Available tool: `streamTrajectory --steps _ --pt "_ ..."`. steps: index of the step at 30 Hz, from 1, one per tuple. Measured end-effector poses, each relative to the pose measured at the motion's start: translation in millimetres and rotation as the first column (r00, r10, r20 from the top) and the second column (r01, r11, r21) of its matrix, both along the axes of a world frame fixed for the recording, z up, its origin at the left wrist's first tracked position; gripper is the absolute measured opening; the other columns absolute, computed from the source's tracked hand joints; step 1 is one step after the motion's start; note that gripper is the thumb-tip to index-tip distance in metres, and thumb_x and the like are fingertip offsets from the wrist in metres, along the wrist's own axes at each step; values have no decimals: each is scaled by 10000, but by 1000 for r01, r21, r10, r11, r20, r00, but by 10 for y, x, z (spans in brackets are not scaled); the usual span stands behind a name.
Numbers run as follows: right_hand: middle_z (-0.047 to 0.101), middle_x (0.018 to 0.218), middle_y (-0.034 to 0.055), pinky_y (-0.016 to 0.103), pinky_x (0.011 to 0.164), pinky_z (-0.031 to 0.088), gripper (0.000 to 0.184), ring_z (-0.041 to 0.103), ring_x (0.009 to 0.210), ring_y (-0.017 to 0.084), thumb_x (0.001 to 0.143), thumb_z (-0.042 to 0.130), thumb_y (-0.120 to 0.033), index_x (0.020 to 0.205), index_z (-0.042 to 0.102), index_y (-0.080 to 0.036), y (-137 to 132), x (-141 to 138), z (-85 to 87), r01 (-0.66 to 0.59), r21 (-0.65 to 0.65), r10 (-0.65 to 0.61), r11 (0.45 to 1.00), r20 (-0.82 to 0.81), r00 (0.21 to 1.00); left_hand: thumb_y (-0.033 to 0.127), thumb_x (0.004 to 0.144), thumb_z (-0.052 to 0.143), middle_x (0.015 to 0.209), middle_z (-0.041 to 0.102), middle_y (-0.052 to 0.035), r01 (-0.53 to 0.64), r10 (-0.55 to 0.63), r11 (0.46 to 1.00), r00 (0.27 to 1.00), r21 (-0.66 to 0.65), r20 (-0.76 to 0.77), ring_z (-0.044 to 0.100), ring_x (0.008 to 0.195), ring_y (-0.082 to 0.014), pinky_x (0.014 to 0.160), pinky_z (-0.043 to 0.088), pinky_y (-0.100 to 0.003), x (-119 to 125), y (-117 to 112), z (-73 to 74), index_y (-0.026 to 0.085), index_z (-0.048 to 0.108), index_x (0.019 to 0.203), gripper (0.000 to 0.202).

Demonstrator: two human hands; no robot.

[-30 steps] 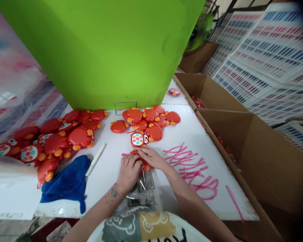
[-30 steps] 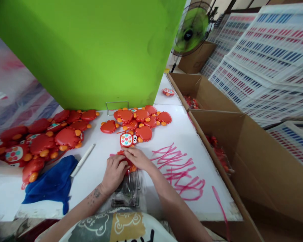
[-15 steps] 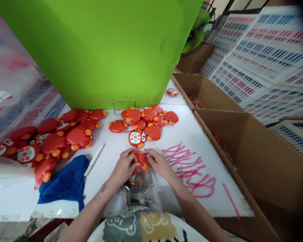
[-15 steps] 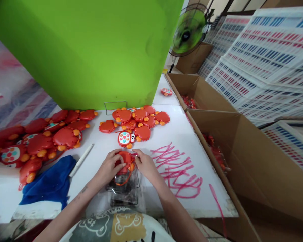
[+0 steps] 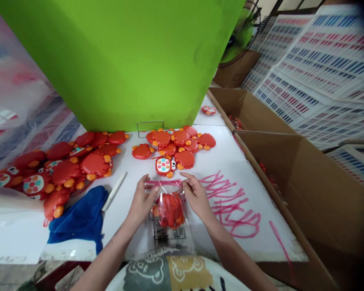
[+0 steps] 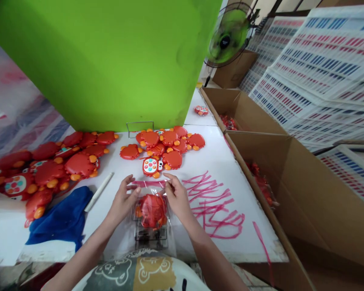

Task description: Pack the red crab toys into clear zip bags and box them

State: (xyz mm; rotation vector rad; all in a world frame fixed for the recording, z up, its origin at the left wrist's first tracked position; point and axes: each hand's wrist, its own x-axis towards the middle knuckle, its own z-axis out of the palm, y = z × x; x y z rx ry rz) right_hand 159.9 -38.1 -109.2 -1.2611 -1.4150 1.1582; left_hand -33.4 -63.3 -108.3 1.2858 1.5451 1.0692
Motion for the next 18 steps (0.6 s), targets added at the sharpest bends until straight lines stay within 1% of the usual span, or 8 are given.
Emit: streamTrajectory --steps 1,3,5,7,10,13,15,18 --pt "552 727 -21 296 641 499 304 631 654 157 896 433 -309 1179 497 -220 3 9 -3 3 12 -3 1000 7 1000 431 811 560 1169 553 -132 42 -33 995 994 -90 101 596 892 -186 674 517 -309 -8 1 -24 157 431 1227 514" --pt "596 799 5 318 687 508 308 629 713 167 896 434 -292 1189 505 -225 19 25 3 18 79 -23 997 74 997 460 794 565 901 625 -55 155 -101 968 961 -199 258 580 685 -127 590 477 -246 -2 -3 -49 137 533 1029 401" --pt "632 933 45 367 793 496 307 615 858 200 886 453 -256 1182 534 -241 39 26 38 19 209 -65 978 216 974 465 785 566 701 590 9 202 -119 954 933 -222 339 524 574 -98 543 429 -215 31 -11 -46 143 552 851 329" --pt "639 1009 59 408 865 467 295 576 967 230 877 477 -222 1153 574 -264 56 -2 103 -46 342 -82 938 350 933 451 788 559 652 574 29 197 -108 956 926 -218 362 503 535 -96 519 408 -212 73 -17 -23 155 551 828 299" --pt "661 953 53 417 857 466 313 554 969 246 878 502 -198 1169 585 -276 66 -102 210 -229 432 -12 872 487 874 398 818 519 694 625 12 207 -152 961 948 -181 280 563 599 -133 576 450 -241 119 -10 33 167 582 947 272" --pt "659 991 71 419 858 465 406 539 983 257 886 483 -171 1282 515 -255 59 -232 273 -370 448 21 814 613 789 311 853 467 883 689 -33 243 -236 968 967 -67 94 625 820 -178 766 477 -287 135 11 105 179 602 1058 278" --pt "657 992 81 420 852 465 439 539 967 262 893 444 -147 1319 482 -247 50 -313 288 -421 446 12 790 676 737 251 860 441 975 693 -50 266 -266 964 963 -19 -29 628 890 -191 829 463 -302 142 23 157 181 611 1073 281" --pt "663 928 77 416 840 467 438 550 919 260 882 418 -114 1290 510 -244 66 -393 270 -435 443 4 784 697 717 207 864 414 944 705 -57 295 -296 955 943 -26 -152 641 837 -195 785 471 -298 160 31 221 179 625 1062 291"
